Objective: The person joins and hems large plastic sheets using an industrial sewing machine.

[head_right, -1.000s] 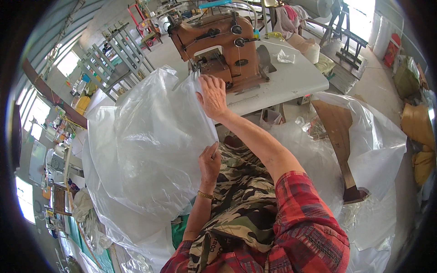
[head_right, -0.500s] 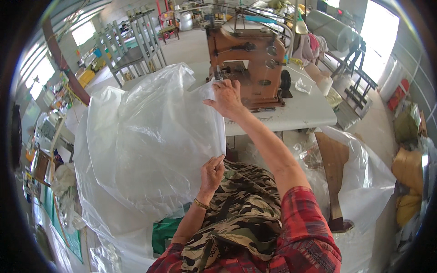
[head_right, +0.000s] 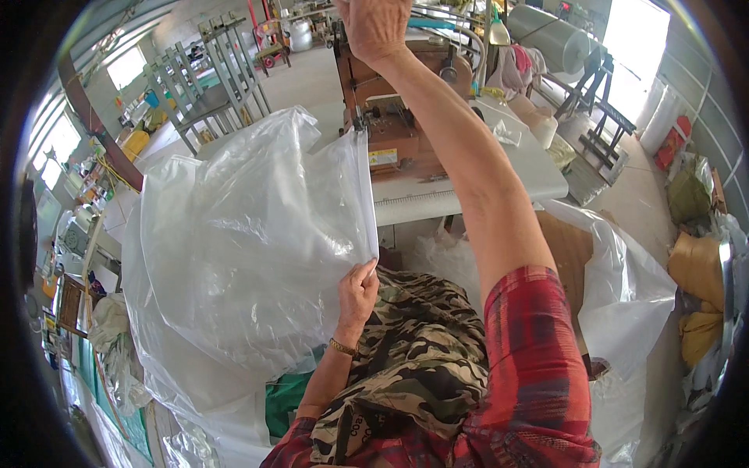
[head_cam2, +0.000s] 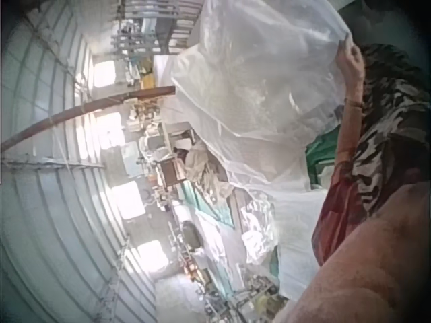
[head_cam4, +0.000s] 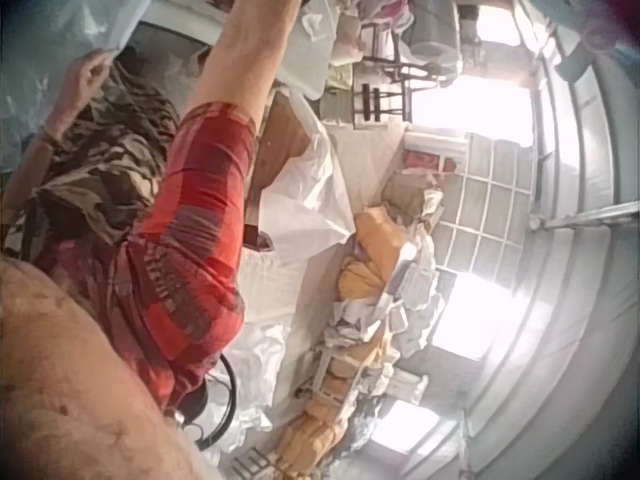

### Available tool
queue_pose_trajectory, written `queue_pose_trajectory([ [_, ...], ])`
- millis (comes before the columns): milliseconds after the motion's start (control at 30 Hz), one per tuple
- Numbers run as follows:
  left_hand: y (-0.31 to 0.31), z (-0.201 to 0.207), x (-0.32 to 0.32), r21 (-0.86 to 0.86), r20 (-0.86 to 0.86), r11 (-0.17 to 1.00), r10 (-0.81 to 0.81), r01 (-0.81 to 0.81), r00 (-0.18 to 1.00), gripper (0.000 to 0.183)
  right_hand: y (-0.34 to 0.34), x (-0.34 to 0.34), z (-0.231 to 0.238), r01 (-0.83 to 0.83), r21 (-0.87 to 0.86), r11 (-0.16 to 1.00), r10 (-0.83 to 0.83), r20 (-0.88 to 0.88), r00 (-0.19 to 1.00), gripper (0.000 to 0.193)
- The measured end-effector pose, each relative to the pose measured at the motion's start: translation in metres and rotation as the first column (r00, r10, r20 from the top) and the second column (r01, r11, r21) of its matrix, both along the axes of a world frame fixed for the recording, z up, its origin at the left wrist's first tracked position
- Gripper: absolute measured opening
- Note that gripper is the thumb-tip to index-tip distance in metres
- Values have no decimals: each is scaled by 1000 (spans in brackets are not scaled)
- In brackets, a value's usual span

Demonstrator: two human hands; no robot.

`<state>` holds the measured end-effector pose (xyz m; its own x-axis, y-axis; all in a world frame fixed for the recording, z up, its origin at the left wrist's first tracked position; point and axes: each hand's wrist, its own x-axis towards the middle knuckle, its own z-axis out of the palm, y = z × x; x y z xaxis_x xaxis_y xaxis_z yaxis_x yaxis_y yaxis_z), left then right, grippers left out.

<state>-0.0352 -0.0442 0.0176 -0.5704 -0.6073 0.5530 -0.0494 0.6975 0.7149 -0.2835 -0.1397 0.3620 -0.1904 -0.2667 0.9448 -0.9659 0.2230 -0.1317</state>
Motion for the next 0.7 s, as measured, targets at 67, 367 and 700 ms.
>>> queue_pose_trajectory([
  [67,0,2,-3,0,-10,1000,-6,6,1000,30,11,3,-25,-87,-129,988,70,-130,989,36],
  [367,-3,4,-15,-66,29,998,-17,19,999,29,62,26,-270,-399,223,889,240,515,823,35],
  [700,-35,40,-53,-145,112,989,-19,35,994,26,58,27,-289,-532,59,844,328,728,601,39],
])
